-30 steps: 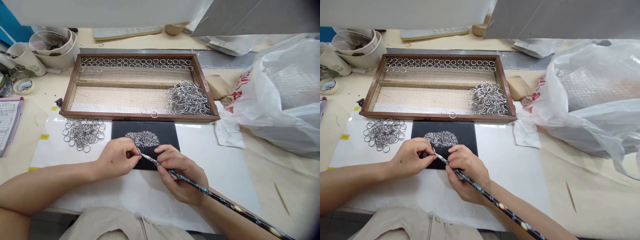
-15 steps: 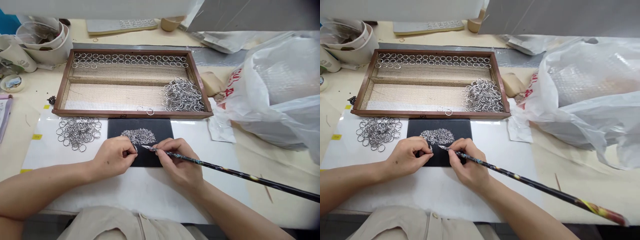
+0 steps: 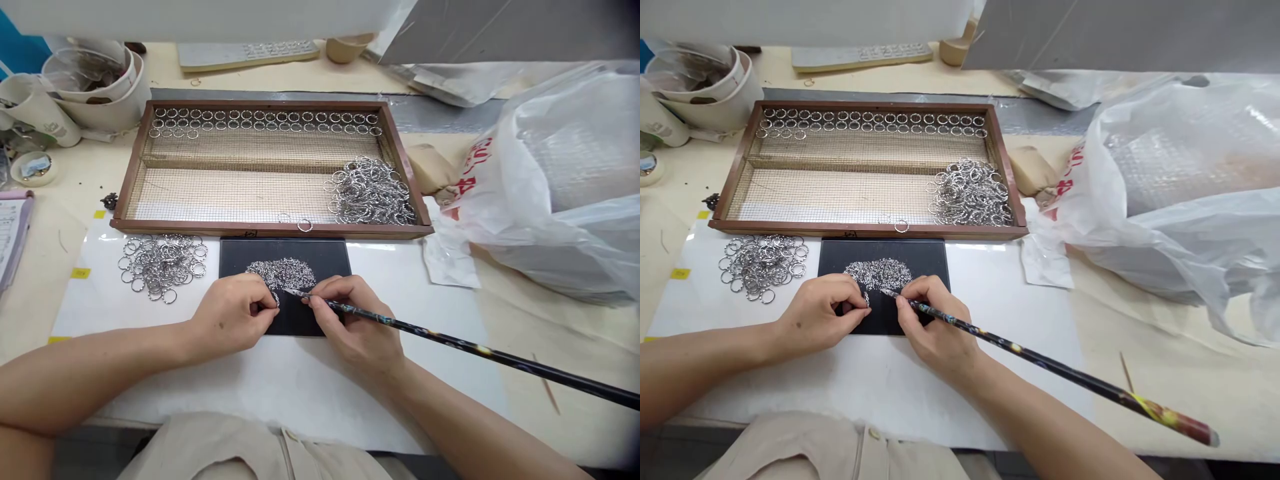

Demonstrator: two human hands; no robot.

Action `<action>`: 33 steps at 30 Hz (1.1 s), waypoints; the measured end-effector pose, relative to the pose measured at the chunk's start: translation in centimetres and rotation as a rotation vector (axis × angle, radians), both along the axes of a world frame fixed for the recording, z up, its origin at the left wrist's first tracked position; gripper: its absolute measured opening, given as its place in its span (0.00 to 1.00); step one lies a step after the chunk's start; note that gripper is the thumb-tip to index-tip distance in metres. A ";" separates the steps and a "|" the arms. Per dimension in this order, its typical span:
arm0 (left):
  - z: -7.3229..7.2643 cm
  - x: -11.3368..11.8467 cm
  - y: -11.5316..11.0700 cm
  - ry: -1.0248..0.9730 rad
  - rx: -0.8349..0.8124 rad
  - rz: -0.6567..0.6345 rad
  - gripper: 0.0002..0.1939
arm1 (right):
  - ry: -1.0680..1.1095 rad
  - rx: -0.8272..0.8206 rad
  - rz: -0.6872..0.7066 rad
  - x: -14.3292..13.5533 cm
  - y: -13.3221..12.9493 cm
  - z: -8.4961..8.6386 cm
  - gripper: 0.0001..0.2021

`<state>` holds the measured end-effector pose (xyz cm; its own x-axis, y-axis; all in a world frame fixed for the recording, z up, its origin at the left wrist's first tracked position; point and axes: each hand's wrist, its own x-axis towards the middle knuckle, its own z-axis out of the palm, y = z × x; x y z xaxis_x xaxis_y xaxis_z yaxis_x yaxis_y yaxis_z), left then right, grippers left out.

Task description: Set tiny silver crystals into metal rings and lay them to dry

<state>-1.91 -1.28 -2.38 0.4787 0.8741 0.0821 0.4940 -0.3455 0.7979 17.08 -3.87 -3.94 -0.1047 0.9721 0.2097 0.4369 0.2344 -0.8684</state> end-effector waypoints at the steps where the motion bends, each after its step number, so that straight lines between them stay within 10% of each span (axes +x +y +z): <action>1: 0.0 0.0 0.0 0.001 0.002 0.002 0.06 | -0.009 0.002 -0.002 0.0 0.0 0.0 0.07; 33: 0.3 0.2 0.0 0.057 0.004 -0.002 0.06 | 0.189 0.063 0.140 -0.1 -1.2 1.2 0.08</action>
